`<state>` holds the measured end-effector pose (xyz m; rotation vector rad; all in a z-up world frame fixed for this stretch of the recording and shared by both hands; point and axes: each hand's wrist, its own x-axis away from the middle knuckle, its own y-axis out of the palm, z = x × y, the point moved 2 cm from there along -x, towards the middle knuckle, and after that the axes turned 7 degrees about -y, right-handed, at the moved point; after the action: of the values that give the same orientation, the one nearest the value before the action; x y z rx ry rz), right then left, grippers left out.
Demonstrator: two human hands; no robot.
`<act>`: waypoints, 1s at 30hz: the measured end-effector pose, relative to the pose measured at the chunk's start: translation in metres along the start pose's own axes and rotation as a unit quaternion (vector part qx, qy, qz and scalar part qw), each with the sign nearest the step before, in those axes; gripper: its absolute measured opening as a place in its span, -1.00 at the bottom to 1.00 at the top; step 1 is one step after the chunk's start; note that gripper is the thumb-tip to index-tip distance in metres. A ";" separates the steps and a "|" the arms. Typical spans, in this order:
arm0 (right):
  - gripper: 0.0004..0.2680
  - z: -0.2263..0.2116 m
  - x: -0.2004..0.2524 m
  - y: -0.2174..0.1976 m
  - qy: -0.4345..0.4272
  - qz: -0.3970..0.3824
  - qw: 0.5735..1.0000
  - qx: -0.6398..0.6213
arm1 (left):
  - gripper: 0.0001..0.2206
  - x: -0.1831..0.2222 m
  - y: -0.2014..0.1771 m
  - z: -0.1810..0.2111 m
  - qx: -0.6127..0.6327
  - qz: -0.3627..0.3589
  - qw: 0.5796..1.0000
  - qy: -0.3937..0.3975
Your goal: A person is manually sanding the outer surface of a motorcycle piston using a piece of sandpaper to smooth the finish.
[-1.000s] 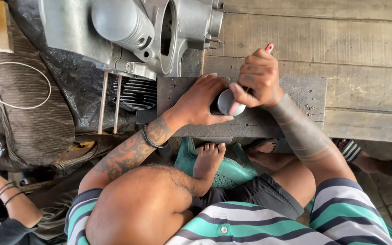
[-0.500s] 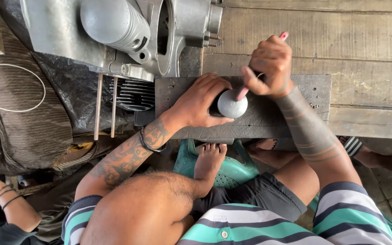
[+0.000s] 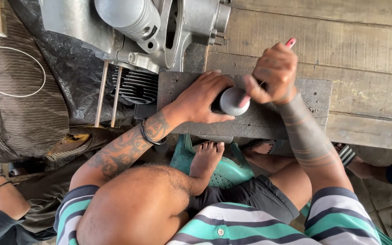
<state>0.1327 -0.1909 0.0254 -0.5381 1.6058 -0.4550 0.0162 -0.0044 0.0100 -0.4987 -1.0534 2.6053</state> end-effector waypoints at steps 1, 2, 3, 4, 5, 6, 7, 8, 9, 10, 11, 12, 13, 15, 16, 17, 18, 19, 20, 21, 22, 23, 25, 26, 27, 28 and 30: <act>-0.63 -0.009 -0.011 0.000 -0.034 -0.009 0.999 -0.015 | -0.43 -0.001 -0.001 0.002 0.004 -0.001 1.000 -0.002; -0.63 -0.002 -0.003 0.004 -0.034 -0.009 0.999 -0.017 | -0.43 0.000 0.001 -0.002 0.004 -0.001 1.000 -0.004; -0.61 0.007 0.005 0.008 -0.019 -0.001 1.000 -0.009 | -0.38 0.001 0.003 -0.005 -0.001 0.002 1.000 -0.001; -0.59 0.014 0.013 0.013 -0.002 0.008 1.000 0.001 | -0.33 0.002 0.006 -0.008 -0.004 0.002 1.000 0.003; -0.59 0.017 0.016 0.010 0.001 0.009 1.000 0.000 | -0.33 0.003 0.005 -0.006 -0.003 -0.001 1.000 0.001; -0.60 0.022 0.018 0.005 0.020 0.007 1.000 0.015 | -0.32 0.002 0.004 -0.006 -0.009 -0.002 1.000 -0.001; -0.61 0.027 0.020 0.000 0.039 0.006 0.999 0.030 | -0.31 0.001 0.003 -0.005 -0.014 -0.003 1.000 -0.003; -0.61 0.023 0.019 0.000 0.041 0.005 0.999 0.031 | -0.31 0.001 0.004 -0.004 -0.013 -0.004 1.000 -0.001; -0.62 0.017 0.017 0.000 0.026 0.002 0.999 0.025 | -0.32 0.002 0.004 -0.004 -0.009 -0.004 1.000 0.001; -0.63 0.013 0.014 0.002 0.008 0.000 1.000 0.016 | -0.32 0.003 0.003 -0.004 -0.007 -0.001 1.000 0.000; -0.63 0.013 0.012 0.002 0.008 0.000 1.000 0.016 | -0.32 0.002 0.003 -0.004 -0.007 -0.001 1.000 0.000; -0.62 0.012 0.011 0.004 0.008 -0.007 1.000 0.003 | -0.33 0.002 0.003 -0.004 -0.008 0.002 1.000 0.003; -0.60 0.012 0.009 0.007 0.008 -0.014 1.000 -0.010 | -0.34 0.002 0.002 -0.004 -0.009 0.004 1.000 0.007; -0.59 0.026 0.021 0.006 0.038 -0.014 0.999 -0.003 | -0.32 0.003 0.004 -0.006 -0.012 -0.005 1.000 -0.004; -0.58 0.034 0.028 0.005 0.068 -0.016 0.998 0.007 | -0.29 0.002 0.006 -0.008 -0.014 -0.013 1.000 -0.012; -0.58 0.030 0.030 0.005 0.069 -0.016 0.997 0.006 | -0.29 0.004 0.006 -0.007 -0.014 -0.015 1.000 -0.012; -0.59 0.029 0.031 0.004 0.063 -0.012 0.998 0.004 | -0.30 0.003 0.006 -0.007 -0.014 -0.014 1.000 -0.009; -0.60 0.027 0.032 0.004 0.056 -0.008 0.998 0.002 | -0.30 0.003 0.005 -0.007 -0.013 -0.014 1.000 -0.005; -0.60 0.022 0.024 0.003 0.054 -0.008 0.999 0.000 | -0.30 0.001 0.003 -0.005 -0.014 -0.011 1.000 -0.006; -0.60 0.017 0.016 0.003 0.039 -0.012 0.999 -0.012 | -0.34 0.000 0.001 -0.003 -0.006 -0.002 1.000 0.002; -0.61 0.009 0.009 0.004 0.027 -0.015 0.999 -0.026 | -0.37 0.002 0.000 0.000 0.004 0.005 1.000 0.007; -0.61 0.017 0.018 0.006 0.028 -0.017 0.999 -0.031 | -0.37 0.003 0.002 -0.001 0.005 0.005 1.000 0.002; -0.59 0.036 0.036 0.009 0.080 -0.013 0.997 -0.011 | -0.30 0.002 0.004 -0.006 -0.012 -0.006 1.000 -0.002; -0.59 0.032 0.033 0.004 0.082 -0.014 0.996 -0.010 | -0.30 0.002 0.004 -0.006 -0.010 -0.007 1.000 -0.001; -0.59 0.029 0.030 0.000 0.093 -0.011 0.995 -0.018 | -0.30 0.003 0.004 -0.005 -0.006 -0.009 1.000 -0.002; -0.59 0.028 0.026 -0.005 0.102 -0.008 0.994 -0.025 | -0.31 0.002 0.004 -0.005 -0.003 -0.010 1.000 -0.002; -0.59 0.014 0.011 -0.007 0.077 -0.013 0.996 -0.032 | -0.32 0.001 0.002 -0.004 0.002 -0.004 1.000 0.002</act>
<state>0.1463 -0.2029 0.0191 -0.5842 1.7675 -0.4764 0.0163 -0.0033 0.0059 -0.4978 -1.0480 2.5979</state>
